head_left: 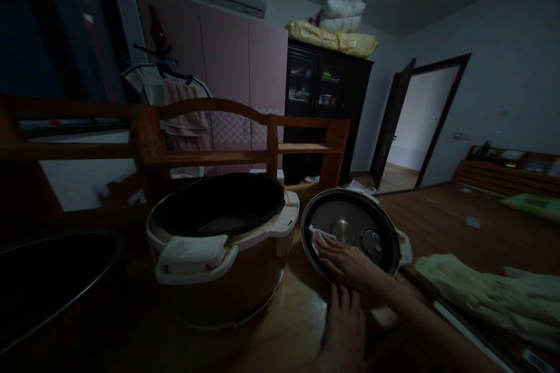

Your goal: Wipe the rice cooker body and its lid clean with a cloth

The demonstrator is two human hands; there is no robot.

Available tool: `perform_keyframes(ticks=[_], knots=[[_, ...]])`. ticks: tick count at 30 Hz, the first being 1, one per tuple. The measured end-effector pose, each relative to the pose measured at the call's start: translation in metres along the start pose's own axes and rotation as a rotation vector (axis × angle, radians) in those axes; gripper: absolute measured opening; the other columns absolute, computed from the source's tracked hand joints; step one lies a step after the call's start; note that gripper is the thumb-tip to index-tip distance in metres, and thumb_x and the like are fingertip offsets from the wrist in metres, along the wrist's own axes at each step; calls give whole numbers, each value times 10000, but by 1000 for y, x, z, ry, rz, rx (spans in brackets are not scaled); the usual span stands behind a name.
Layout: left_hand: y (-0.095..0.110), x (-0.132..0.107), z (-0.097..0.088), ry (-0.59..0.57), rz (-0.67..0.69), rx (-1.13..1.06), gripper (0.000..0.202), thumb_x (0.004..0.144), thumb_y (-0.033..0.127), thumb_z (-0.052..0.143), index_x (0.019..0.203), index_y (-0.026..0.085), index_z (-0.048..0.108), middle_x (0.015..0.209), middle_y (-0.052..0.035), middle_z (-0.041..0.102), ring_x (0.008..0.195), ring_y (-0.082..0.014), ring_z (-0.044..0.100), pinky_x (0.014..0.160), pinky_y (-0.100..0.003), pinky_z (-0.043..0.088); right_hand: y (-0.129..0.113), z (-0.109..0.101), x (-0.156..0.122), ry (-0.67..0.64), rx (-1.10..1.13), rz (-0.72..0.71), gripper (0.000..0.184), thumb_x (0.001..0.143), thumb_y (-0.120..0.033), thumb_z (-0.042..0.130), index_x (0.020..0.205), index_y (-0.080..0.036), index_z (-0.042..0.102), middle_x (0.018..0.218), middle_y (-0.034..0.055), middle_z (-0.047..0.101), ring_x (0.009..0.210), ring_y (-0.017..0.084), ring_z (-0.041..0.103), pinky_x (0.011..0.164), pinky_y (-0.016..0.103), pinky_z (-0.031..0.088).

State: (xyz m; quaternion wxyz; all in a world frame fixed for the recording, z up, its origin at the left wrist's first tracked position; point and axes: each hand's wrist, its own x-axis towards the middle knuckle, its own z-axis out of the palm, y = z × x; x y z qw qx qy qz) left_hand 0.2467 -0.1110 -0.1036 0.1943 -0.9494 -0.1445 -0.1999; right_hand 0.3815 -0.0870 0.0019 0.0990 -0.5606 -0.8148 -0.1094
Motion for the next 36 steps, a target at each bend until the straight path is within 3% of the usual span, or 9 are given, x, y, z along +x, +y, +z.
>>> perform_keyframes(ticks=[11,18,25,30,36], knots=[[-4,2,-12,-43,11,44,867,715,731,536,1355,147,545,1412,-153,495,1321,-401,351,1114,-569,211,-2,-12,-10,-65,102,-37,466,1030,-243,329,1489,-197,392,1522,74,399,1441,201,275,1195,419,282],[-2,1,-8,-41,9,32,925,696,746,552,1375,119,517,1386,-167,514,1312,-404,362,1137,-578,167,2,-9,-17,-90,137,8,462,1039,-268,329,1497,-231,373,1542,60,362,1452,213,237,1196,444,270],[-2,1,-11,-48,32,33,877,738,724,511,1388,135,507,1427,-165,479,1345,-422,318,1152,-604,95,8,2,-22,-48,-12,56,482,1029,-274,352,1509,-241,348,1550,74,346,1447,247,261,1173,486,304],[-5,4,-14,-78,45,52,830,773,693,483,1402,152,493,1426,-138,488,1349,-408,317,1164,-608,93,10,8,-27,9,-171,127,484,1010,-296,387,1478,-174,411,1515,118,407,1433,286,300,1142,510,342],[-5,3,-15,-121,69,66,847,772,699,483,1421,153,467,1492,-136,419,1414,-423,218,1175,-618,54,6,17,-31,82,-269,185,442,1004,-281,389,1408,-136,499,1463,138,481,1419,299,330,1114,494,386]])
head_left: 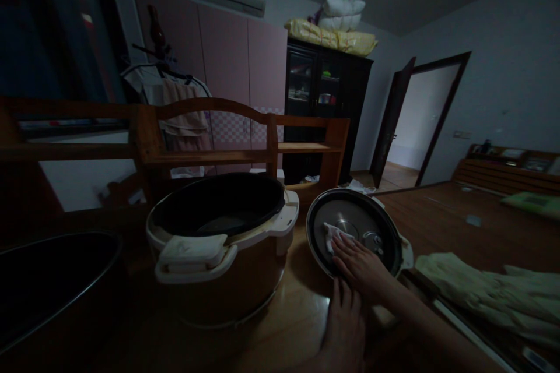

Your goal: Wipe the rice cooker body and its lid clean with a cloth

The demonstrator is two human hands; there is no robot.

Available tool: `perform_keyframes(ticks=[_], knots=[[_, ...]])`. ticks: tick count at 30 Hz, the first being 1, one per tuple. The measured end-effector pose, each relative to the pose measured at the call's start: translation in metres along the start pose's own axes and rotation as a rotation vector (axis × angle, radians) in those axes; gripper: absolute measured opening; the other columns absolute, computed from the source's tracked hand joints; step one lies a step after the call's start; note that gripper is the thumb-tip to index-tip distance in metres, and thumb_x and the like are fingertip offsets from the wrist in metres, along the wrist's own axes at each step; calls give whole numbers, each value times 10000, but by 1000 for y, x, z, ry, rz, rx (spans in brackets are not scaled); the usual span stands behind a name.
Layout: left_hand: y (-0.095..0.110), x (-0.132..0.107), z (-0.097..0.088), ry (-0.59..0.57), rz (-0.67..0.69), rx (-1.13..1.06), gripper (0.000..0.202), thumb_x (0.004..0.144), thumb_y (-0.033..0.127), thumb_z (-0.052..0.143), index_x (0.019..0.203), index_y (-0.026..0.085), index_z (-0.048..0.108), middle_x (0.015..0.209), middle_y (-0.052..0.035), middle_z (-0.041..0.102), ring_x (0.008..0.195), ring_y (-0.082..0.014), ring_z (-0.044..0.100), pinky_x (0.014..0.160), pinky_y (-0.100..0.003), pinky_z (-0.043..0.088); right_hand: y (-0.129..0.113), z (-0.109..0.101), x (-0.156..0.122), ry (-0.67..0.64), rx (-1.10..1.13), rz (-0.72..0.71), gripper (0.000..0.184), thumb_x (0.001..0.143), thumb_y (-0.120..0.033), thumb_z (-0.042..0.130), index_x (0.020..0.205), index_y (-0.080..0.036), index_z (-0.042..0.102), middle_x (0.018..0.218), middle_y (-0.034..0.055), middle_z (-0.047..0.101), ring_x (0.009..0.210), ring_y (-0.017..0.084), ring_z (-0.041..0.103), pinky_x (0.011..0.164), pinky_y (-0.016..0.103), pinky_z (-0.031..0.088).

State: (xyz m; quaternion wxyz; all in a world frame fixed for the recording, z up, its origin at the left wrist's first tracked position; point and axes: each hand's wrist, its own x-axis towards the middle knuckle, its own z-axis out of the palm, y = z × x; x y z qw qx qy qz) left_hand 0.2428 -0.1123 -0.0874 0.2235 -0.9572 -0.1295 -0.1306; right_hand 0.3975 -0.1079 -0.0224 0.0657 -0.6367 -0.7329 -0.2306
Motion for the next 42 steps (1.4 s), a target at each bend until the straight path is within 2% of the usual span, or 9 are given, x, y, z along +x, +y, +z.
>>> perform_keyframes(ticks=[6,13,20,22,25,29,34,39,42], knots=[[3,0,4,44,-36,-10,772,824,650,446,1420,160,468,1479,-148,435,1407,-425,249,1166,-627,30,1,3,-4,13,14,-58,370,977,-203,432,1297,-123,600,1405,157,542,1394,298,379,1126,503,373],[-1,-3,-5,96,-30,16,776,793,686,441,1298,117,595,1380,-209,507,1323,-438,370,1130,-634,75,9,-1,-14,-9,46,-109,407,969,-167,415,1349,-105,547,1408,166,537,1388,268,396,1122,469,404],[-4,-3,-12,106,-54,30,882,763,706,461,1357,56,499,1367,-216,512,1299,-399,403,1145,-588,129,15,-7,-32,-37,82,-81,448,952,-149,429,1394,-115,498,1433,156,514,1383,266,403,1135,464,390],[-4,-3,-14,113,-54,34,856,779,683,458,1355,52,495,1361,-211,518,1298,-391,404,1148,-585,137,19,-5,-36,-50,68,-84,451,958,-154,423,1402,-107,485,1418,157,530,1368,267,425,1128,462,399],[-6,-4,-15,121,-58,29,818,802,651,442,1372,66,479,1371,-193,515,1303,-386,406,1146,-586,150,24,-4,-41,-79,43,-108,408,962,-152,413,1345,-100,543,1374,162,571,1335,278,469,1107,457,422],[-6,-5,-14,122,-58,24,881,774,703,446,1388,71,461,1365,-179,519,1297,-384,412,1147,-577,172,27,-8,-46,-111,30,-119,339,945,-149,441,1219,-130,640,1320,157,614,1266,293,541,1041,449,477],[-2,-4,-7,147,-63,26,831,789,677,445,1360,75,495,1354,-185,520,1297,-386,398,1148,-598,154,23,-13,-51,-89,24,-67,294,958,-178,430,1112,-168,680,1167,128,702,1063,255,673,883,365,558],[0,-1,-2,128,-61,26,908,737,740,471,1358,78,503,1362,-187,520,1292,-397,394,1147,-608,154,21,-17,-52,-60,1,-23,271,956,-173,436,1039,-200,692,1017,99,746,874,216,722,742,281,565],[-1,-1,-2,136,-53,30,977,690,780,507,1367,76,496,1374,-181,512,1290,-400,391,1148,-604,172,22,-18,-51,-59,-15,-20,266,961,-180,440,1023,-209,697,1001,89,751,870,212,724,729,274,563]])
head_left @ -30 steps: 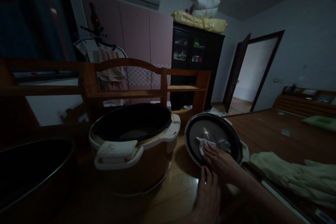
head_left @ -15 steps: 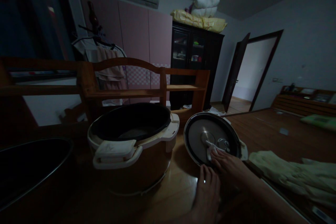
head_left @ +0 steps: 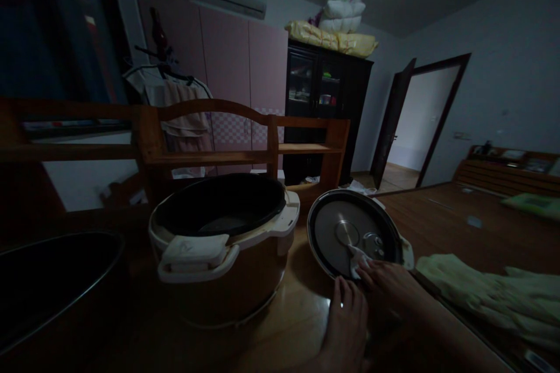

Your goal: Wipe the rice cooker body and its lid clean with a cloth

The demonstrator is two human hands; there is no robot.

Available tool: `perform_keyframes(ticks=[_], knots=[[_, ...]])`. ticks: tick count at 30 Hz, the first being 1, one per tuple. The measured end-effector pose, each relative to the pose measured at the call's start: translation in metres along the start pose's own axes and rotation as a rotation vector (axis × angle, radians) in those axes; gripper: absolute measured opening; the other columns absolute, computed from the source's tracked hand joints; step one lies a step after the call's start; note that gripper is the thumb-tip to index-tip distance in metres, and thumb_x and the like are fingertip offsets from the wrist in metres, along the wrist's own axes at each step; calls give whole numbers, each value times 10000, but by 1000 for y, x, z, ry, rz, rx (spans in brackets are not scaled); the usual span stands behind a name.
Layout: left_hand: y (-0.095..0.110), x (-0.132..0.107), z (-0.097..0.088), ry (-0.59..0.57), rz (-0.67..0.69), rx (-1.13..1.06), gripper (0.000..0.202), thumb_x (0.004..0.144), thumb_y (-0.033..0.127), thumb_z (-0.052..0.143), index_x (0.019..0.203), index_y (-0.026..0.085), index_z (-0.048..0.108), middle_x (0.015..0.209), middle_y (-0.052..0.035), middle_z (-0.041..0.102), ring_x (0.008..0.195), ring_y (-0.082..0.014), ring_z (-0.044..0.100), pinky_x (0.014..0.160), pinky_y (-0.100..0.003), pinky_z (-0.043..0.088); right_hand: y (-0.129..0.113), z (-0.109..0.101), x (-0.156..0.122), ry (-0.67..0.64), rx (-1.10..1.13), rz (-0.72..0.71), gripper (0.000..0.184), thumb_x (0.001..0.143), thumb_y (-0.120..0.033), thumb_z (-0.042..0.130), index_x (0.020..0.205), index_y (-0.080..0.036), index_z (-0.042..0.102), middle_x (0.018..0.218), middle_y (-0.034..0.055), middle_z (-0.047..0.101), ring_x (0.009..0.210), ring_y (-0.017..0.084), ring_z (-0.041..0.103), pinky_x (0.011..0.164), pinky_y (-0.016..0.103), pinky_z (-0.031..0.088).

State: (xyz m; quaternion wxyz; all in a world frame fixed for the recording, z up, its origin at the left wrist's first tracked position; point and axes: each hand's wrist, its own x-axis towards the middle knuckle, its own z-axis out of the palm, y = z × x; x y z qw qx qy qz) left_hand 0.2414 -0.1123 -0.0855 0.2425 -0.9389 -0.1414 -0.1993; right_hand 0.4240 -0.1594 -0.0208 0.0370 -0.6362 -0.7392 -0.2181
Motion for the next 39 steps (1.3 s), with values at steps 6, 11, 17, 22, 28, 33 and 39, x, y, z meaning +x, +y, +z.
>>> perform_keyframes(ticks=[6,11,17,22,28,33,39], knots=[[1,-1,1,1,-14,9,1092,627,799,573,1419,62,430,1419,-166,470,1307,-396,371,1165,-585,200,4,2,-3,-26,-23,-43,304,953,-145,434,1099,-206,694,1191,96,700,1115,265,652,903,402,548],[0,-1,-1,10,-31,-2,1043,686,775,520,1433,56,408,1401,-169,486,1299,-387,393,1165,-575,203,6,3,-8,-9,35,-32,304,974,-208,445,1188,-218,661,1307,79,639,1215,256,589,1000,451,501],[-1,-3,-3,19,-15,-1,1046,686,811,482,1414,61,441,1399,-178,488,1304,-385,386,1159,-581,199,6,3,-8,-48,132,25,315,1005,-272,410,1149,-219,685,1280,81,656,1207,251,596,1033,422,481],[0,-2,2,10,-28,-28,1042,648,820,505,1396,95,475,1395,-162,500,1301,-379,399,1151,-563,209,6,1,-8,-55,141,41,356,1014,-301,372,1082,-201,707,1119,107,727,962,249,710,799,336,571],[3,0,7,-2,2,-4,1013,650,760,575,1389,74,476,1404,-176,488,1314,-409,353,1157,-625,157,9,-3,-7,-61,145,20,365,1015,-273,351,1166,-207,677,1111,120,727,888,241,724,693,293,568],[3,-1,6,33,18,-8,967,670,755,550,1371,89,504,1411,-155,494,1307,-391,356,1159,-620,150,5,-14,-4,-57,284,-15,374,1024,-272,361,1307,-226,601,1342,98,607,1221,231,586,978,332,514],[2,-1,9,77,3,-42,973,642,788,559,1327,97,555,1395,-157,528,1292,-389,377,1153,-612,129,-1,-23,2,-74,356,-41,433,1034,-240,320,1442,-243,464,1468,73,473,1372,212,412,1110,405,396]])
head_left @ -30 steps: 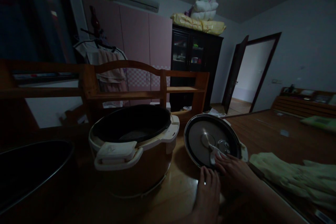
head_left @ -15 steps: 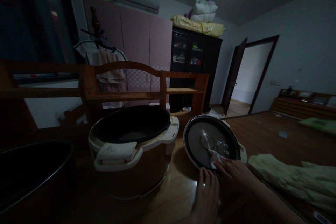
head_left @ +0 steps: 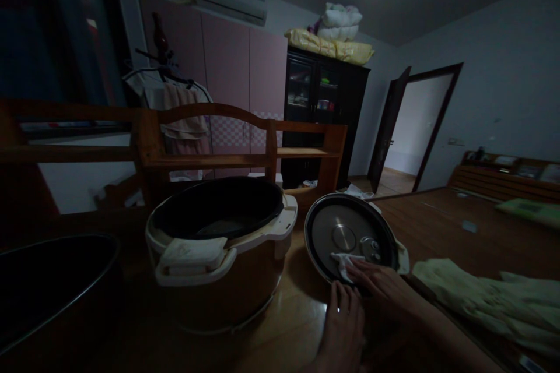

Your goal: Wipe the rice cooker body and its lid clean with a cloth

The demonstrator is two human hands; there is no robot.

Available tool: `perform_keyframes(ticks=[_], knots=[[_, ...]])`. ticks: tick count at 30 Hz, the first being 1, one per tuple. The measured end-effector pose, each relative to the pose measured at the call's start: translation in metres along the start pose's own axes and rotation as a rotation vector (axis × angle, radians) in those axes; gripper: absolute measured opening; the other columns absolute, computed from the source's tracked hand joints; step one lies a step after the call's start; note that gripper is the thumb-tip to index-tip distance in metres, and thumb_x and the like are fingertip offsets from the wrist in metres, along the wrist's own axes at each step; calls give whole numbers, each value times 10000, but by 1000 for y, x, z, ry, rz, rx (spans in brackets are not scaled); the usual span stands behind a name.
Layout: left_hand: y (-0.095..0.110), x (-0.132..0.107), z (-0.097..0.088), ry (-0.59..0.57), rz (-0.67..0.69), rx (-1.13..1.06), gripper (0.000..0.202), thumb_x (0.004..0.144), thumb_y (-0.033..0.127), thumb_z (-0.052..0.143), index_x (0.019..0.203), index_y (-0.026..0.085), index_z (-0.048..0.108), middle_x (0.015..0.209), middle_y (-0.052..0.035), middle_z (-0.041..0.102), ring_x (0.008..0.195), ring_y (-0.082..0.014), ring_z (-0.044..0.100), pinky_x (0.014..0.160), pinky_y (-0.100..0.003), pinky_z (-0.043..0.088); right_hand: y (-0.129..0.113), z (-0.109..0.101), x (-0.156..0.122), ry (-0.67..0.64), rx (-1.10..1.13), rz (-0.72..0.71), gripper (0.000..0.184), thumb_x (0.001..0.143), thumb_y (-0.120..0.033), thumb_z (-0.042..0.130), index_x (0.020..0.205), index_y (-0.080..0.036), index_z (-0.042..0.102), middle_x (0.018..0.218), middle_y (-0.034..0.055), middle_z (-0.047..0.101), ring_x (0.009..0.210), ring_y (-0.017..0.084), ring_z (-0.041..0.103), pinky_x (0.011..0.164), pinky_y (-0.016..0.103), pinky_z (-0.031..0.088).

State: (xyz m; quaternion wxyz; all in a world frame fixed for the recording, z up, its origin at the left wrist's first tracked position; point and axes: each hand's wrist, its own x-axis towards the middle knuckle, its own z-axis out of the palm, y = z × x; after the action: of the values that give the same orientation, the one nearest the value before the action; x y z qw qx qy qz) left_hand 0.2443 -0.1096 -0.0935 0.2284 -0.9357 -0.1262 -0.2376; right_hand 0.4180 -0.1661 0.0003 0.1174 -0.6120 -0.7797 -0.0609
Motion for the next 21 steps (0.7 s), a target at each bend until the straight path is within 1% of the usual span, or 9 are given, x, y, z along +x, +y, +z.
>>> perform_keyframes(ticks=[3,5,7,9,12,15,21], knots=[[-1,0,1,24,17,-11,868,694,756,530,1282,122,602,1375,-152,549,1311,-388,366,1154,-625,94,-5,0,9,-30,39,0,429,1032,-265,335,1427,-202,491,1447,98,489,1374,234,400,1108,418,398],[-2,0,0,16,23,-18,836,681,742,549,1243,130,634,1346,-159,568,1294,-392,390,1149,-623,92,-10,-1,17,-38,75,5,428,1034,-280,337,1422,-197,497,1438,102,496,1370,235,403,1108,412,399],[-3,0,-1,-3,23,-14,869,645,746,575,1251,125,629,1334,-178,568,1278,-395,410,1145,-617,104,-15,-2,24,-23,112,12,424,1038,-284,333,1428,-221,488,1453,83,478,1373,223,397,1122,409,381],[-3,0,-2,-6,17,0,926,620,737,603,1305,113,585,1347,-190,552,1286,-399,402,1147,-614,112,-19,-3,29,-20,136,3,423,1042,-293,331,1433,-232,480,1476,71,447,1382,216,383,1144,413,349],[-1,0,-1,-2,19,2,943,626,727,607,1342,115,552,1379,-183,529,1311,-406,377,1154,-615,109,-20,-4,36,-62,138,-15,440,1047,-308,308,1461,-231,435,1510,64,394,1405,209,345,1170,427,304],[1,-1,1,-5,14,4,967,630,760,579,1349,114,544,1385,-185,524,1314,-413,375,1152,-608,108,-18,-4,40,-100,139,-14,452,1052,-310,280,1484,-237,393,1533,57,357,1419,201,321,1181,432,283],[0,-1,-1,1,-6,14,1013,605,789,576,1347,100,544,1340,-198,550,1277,-426,402,1143,-612,102,-11,0,46,-82,172,-60,439,1048,-296,312,1470,-245,421,1519,59,377,1406,215,347,1180,433,287]])
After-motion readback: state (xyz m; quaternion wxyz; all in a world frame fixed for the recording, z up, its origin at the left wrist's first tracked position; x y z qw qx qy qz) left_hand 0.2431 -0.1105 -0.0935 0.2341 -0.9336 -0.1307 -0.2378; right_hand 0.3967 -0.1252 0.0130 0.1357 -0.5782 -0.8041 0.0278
